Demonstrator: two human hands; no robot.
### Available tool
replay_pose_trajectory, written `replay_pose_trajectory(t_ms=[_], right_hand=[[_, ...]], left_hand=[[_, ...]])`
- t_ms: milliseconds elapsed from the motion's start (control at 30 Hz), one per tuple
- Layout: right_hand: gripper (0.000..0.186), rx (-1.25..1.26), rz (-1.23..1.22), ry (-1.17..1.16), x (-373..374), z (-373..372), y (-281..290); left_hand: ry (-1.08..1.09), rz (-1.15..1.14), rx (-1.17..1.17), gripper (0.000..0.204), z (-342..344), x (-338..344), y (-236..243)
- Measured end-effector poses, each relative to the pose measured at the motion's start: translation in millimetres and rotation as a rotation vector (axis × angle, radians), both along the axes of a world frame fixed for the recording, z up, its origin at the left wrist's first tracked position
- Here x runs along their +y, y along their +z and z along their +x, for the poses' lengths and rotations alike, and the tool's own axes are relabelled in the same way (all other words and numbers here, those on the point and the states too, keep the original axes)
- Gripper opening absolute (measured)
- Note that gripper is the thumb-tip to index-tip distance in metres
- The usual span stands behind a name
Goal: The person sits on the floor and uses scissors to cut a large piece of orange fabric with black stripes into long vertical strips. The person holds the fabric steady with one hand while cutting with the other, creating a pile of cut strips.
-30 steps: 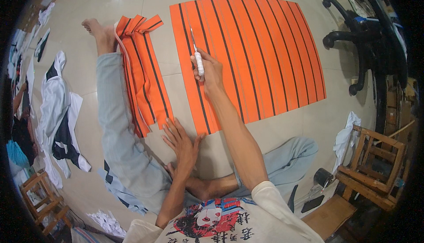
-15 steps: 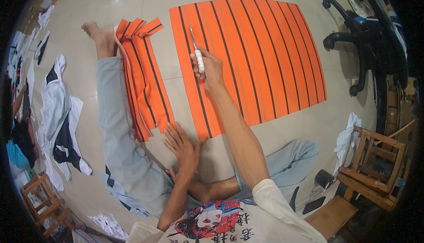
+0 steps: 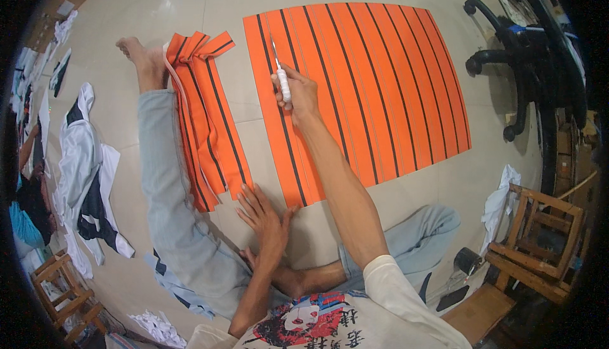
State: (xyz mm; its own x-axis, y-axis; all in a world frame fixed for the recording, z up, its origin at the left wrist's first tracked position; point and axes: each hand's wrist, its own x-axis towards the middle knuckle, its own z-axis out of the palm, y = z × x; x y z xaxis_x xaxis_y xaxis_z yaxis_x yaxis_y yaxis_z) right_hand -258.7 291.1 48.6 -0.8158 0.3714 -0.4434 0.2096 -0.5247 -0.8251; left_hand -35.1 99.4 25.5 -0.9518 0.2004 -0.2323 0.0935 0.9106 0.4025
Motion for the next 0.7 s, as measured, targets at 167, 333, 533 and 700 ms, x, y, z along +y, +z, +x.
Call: replay_pose_trajectory(t_ms=[167,333,533,700], right_hand=[[0.053,0.003,-0.038,-0.002,4,-13,5],[0.046,-0.024,0.07,0.0,13,-18,2],[0.055,0.01,0.028,0.006,10,-26,-4],[0.051,0.001,0.006,-0.012,12,-32,2]], left_hand=[[-0.005,-0.048,-0.007,0.115,0,-1,-1],[-0.019,-0.034,-0.037,0.117,0,5,-3],[0.004,-0.011,-0.064,0.118,-2,3,2],[0.012,0.002,-0.094,0.117,-2,3,2]])
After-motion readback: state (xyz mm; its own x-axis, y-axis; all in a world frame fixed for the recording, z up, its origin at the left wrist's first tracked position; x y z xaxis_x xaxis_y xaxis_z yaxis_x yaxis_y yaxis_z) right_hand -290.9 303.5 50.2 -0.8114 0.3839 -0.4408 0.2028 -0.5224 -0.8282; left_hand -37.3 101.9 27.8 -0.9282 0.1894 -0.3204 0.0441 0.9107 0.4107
